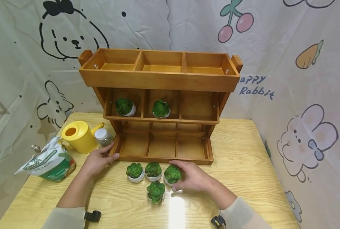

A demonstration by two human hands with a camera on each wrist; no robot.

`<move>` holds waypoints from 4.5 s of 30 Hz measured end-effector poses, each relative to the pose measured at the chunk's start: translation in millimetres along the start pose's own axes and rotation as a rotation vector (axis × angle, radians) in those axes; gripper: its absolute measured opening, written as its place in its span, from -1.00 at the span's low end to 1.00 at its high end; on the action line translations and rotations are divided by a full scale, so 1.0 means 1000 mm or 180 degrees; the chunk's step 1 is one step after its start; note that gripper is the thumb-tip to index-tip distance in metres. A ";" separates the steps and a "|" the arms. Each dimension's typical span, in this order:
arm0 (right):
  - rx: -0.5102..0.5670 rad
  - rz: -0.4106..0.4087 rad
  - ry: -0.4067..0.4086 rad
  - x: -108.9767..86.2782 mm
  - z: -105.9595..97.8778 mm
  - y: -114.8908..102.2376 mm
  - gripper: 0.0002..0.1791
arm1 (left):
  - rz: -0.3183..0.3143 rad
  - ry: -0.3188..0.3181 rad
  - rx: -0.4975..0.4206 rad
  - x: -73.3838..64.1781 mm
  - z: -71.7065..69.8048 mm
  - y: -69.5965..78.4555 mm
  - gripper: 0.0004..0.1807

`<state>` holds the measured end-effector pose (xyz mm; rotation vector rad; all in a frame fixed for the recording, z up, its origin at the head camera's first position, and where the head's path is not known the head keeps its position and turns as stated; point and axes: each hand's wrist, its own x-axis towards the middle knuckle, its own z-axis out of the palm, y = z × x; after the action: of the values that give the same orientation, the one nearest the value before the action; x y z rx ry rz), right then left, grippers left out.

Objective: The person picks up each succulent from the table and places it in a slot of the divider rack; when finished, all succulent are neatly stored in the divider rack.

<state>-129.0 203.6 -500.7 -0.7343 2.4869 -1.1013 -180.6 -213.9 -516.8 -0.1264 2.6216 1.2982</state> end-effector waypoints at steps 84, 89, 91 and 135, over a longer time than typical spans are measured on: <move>-0.0113 -0.0141 0.0175 -0.010 -0.058 -0.026 -0.14 | 0.0045 0.0026 -0.0020 0.000 0.001 -0.001 -0.16; -0.0165 -0.0170 0.0234 -0.012 -0.071 -0.030 -0.12 | 0.0043 0.0024 -0.0018 0.000 0.000 -0.001 -0.12; -0.0219 -0.0188 0.0263 -0.013 -0.075 -0.031 -0.12 | 0.0057 0.0025 -0.0011 0.000 0.000 -0.001 -0.12; -0.0544 -0.0303 0.0881 0.007 -0.160 -0.069 -0.08 | 0.0084 0.0040 -0.0031 -0.001 0.000 -0.001 -0.18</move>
<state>-188.8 254.6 -345.1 -0.8031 2.8339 -1.0979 -179.2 -214.7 -517.6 -0.1023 2.6363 1.3233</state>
